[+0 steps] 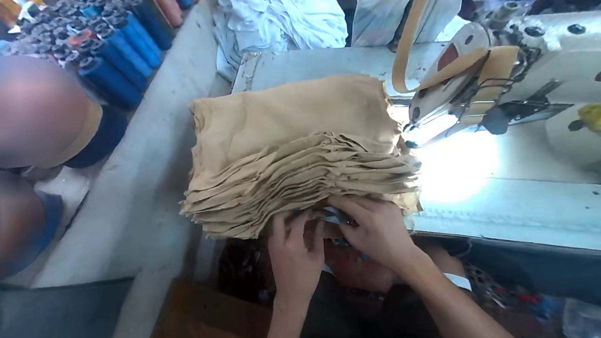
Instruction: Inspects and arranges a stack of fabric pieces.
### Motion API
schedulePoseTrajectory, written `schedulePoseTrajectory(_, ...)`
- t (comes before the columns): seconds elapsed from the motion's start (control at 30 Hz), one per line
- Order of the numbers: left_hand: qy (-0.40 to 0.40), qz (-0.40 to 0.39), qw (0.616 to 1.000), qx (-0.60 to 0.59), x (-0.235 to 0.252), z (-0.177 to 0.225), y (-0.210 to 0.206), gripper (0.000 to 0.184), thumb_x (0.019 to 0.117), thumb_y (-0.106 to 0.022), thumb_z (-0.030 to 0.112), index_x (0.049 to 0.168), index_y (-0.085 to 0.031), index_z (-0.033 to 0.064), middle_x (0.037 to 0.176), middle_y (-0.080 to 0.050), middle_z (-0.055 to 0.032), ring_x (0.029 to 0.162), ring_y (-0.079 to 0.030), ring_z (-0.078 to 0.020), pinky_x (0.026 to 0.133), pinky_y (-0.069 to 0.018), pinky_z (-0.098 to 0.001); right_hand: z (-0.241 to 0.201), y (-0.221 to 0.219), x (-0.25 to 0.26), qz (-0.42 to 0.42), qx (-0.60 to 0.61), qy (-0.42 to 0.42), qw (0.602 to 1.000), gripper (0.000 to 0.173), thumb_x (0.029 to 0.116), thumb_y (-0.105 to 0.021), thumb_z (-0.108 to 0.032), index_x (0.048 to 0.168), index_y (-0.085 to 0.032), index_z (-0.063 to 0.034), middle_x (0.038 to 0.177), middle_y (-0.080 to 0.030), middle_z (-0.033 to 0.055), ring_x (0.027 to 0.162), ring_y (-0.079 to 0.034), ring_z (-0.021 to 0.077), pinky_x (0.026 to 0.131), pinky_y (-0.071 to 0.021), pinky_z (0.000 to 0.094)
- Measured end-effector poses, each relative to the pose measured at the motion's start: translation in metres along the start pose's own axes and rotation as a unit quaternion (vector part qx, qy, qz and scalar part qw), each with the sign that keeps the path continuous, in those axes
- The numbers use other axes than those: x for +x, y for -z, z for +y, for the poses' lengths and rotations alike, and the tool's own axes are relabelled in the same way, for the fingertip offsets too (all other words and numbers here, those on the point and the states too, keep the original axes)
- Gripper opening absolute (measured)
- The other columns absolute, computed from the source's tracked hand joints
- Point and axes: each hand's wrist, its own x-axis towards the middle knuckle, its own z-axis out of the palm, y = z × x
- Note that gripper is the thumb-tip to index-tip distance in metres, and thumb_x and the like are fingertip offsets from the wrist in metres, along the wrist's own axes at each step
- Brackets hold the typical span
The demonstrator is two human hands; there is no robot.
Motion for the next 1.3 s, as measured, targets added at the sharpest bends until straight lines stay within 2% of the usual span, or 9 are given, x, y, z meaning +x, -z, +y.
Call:
schedulePoseTrajectory(0.1,0.004,-0.016,1.0,0.014,0.007,0.0,-0.007,0.025,0.0856,-0.078,0.03,0.105,-0.078,0.0139,0.115,-0.065,-0.016,0.102,-0.068,-0.0225,0.085,-0.0598,-0.0353,0.001,0.01,-0.018,-0.026,0.023,-0.028,0.999,0.034,0.0892,-0.067,-0.024,0.122,-0.075,-0.0206,0.093,-0.076,0.0047,0.069,-0.071,0.0236,0.053,-0.0558,0.0473)
schedulePoseTrajectory(0.23,-0.002,-0.034,0.999,0.015,0.008,-0.004,-0.002,0.016,0.0934,-0.07,0.025,0.101,-0.077,0.0138,0.11,-0.067,-0.0129,0.098,-0.068,-0.021,0.084,-0.0595,-0.0362,-0.002,0.013,-0.038,-0.024,0.092,-0.037,0.995,0.028,0.0958,-0.065,-0.028,0.121,-0.074,-0.0193,0.097,-0.076,0.0001,0.07,-0.068,0.0124,0.059,-0.0573,0.0348)
schedulePoseTrajectory(0.33,-0.017,-0.015,1.0,0.0,0.005,-0.007,0.003,0.018,0.0979,-0.065,0.022,0.103,-0.077,0.0102,0.107,-0.069,-0.0107,0.095,-0.069,-0.0154,0.083,-0.0595,-0.0299,-0.005,0.011,-0.046,-0.024,0.092,-0.052,0.994,0.028,0.0967,-0.065,-0.031,0.12,-0.074,-0.0184,0.095,-0.076,0.0,0.069,-0.069,0.0129,0.058,-0.0577,0.0365)
schedulePoseTrajectory(0.5,-0.04,0.044,0.998,-0.035,-0.001,-0.006,0.008,0.011,0.0916,-0.074,0.018,0.095,-0.078,0.0083,0.1,-0.07,-0.0064,0.095,-0.067,-0.0107,0.084,-0.0586,-0.024,-0.014,0.009,-0.047,-0.021,0.047,-0.062,0.997,0.042,0.0986,-0.063,-0.048,0.126,-0.069,-0.0176,0.099,-0.074,0.0025,0.069,-0.069,0.016,0.054,-0.0562,0.038)
schedulePoseTrajectory(0.63,-0.037,0.043,0.998,-0.001,-0.005,-0.001,0.013,0.011,0.0916,-0.073,0.022,0.094,-0.077,0.0116,0.099,-0.07,-0.0036,0.094,-0.066,-0.0136,0.083,-0.056,-0.0318,-0.024,0.003,-0.036,0.032,-0.013,-0.022,0.999,0.03,0.098,-0.064,-0.037,0.119,-0.073,-0.0173,0.092,-0.071,0.0034,0.07,-0.067,0.018,0.056,-0.0552,0.0356)
schedulePoseTrajectory(0.77,-0.031,0.009,0.999,0.035,-0.008,0.004,0.022,0.016,0.0954,-0.067,0.026,0.098,-0.076,0.0135,0.101,-0.069,-0.0034,0.095,-0.065,-0.0156,0.082,-0.0538,-0.0367,-0.029,-0.003,-0.028,0.041,-0.072,0.018,0.996,0.026,0.0994,-0.061,-0.027,0.12,-0.075,-0.0198,0.091,-0.073,0.002,0.071,-0.067,0.0192,0.061,-0.0543,0.0358)
schedulePoseTrajectory(0.97,-0.028,0.0,0.998,0.058,-0.01,0.006,0.027,0.012,0.0918,-0.067,0.025,0.091,-0.075,0.0153,0.097,-0.068,-0.0007,0.091,-0.064,-0.0143,0.079,-0.0517,-0.0359,-0.027,-0.009,-0.025,0.034,-0.077,0.084,0.993,0.029,0.0992,-0.057,-0.014,0.121,-0.075,-0.0198,0.086,-0.071,0.0002,0.068,-0.064,0.0187,0.059,-0.051,0.034)
schedulePoseTrajectory(1.17,-0.032,-0.001,0.999,0.041,-0.014,-0.001,0.021,0.015,0.0936,-0.071,0.03,0.097,-0.081,0.0191,0.097,-0.071,-0.0002,0.09,-0.067,-0.0126,0.078,-0.0553,-0.0327,-0.016,-0.003,-0.027,0.044,-0.078,0.032,0.995,0.022,0.1023,-0.06,-0.031,0.112,-0.074,-0.0168,0.087,-0.07,0.003,0.069,-0.066,0.0205,0.057,-0.0532,0.0359)
schedulePoseTrajectory(1.3,-0.041,0.024,0.999,0.026,-0.005,-0.007,0.009,0.013,0.094,-0.073,0.027,0.098,-0.082,0.019,0.096,-0.07,-0.0023,0.09,-0.066,-0.0131,0.081,-0.0562,-0.0305,-0.014,0.003,-0.033,0.052,-0.049,0.009,0.997,0.027,0.1008,-0.062,-0.035,0.117,-0.074,-0.0176,0.091,-0.072,0.0029,0.072,-0.068,0.0196,0.058,-0.0547,0.0362)
